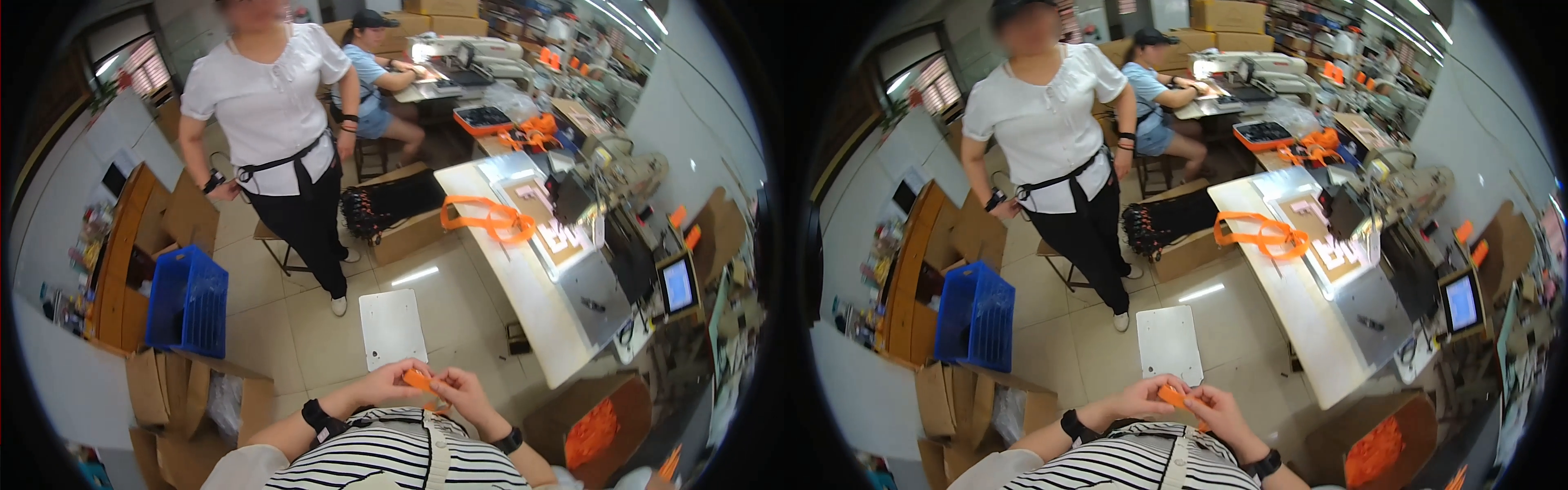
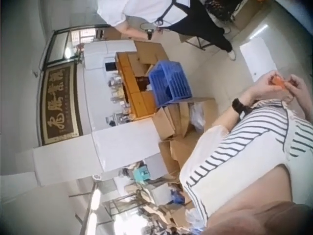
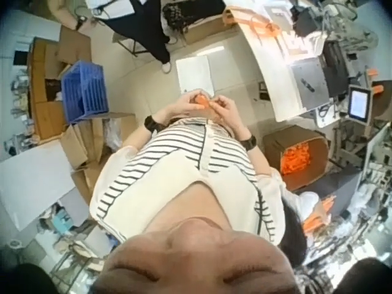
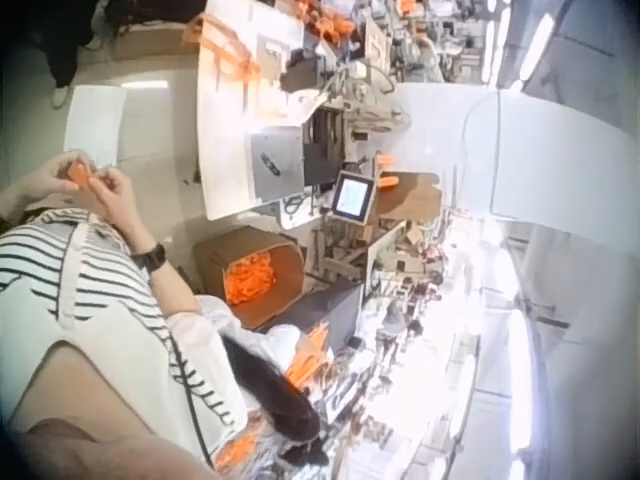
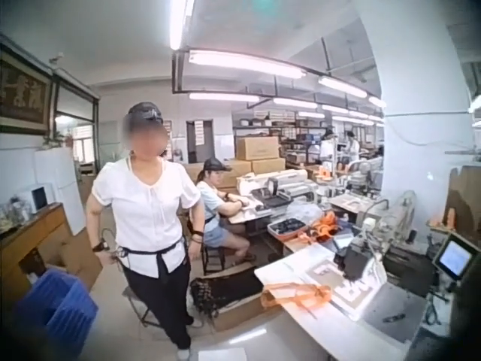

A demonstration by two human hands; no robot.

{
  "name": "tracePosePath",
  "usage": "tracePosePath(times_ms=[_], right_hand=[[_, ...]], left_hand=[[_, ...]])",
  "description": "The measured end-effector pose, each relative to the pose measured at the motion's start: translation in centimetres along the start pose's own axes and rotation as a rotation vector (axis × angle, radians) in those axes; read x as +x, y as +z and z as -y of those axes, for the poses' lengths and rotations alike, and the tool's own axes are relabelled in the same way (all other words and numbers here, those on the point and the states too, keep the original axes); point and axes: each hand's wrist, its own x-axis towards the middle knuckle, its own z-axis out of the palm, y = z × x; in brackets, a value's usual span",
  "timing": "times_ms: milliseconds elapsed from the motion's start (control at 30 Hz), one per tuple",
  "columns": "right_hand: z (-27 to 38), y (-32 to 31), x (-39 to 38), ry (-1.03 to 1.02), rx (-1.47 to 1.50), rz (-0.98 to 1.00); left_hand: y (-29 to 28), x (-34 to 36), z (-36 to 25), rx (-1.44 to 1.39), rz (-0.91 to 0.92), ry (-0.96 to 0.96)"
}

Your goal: Operate an industrial sewing machine to stitch orange nylon straps together, using a touchscreen interface to manage patterns.

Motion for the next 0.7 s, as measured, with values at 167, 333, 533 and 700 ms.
tracePosePath(times_ms=[167, 333, 533, 700], right_hand=[[1.8, 6.7, 2.4, -0.078, 0.001, -0.080], [2.4, 9.8, 2.4, -0.133, -0.005, -0.218], [2.7, 9.4, -1.2, -0.062, 0.113, -0.246], [1.5, 8.1, -5.6, -0.008, -0.046, -0.196]], left_hand=[[-5.4, -4.2, -1.8, -0.460, 0.011, -0.162], [-6.9, -4.3, -3.8, -0.619, 0.025, -0.168], [-6.9, -3.6, -4.5, -0.171, -0.227, 0.060], [-6.0, -3.9, -4.7, -0.162, -0.345, 0.114]])
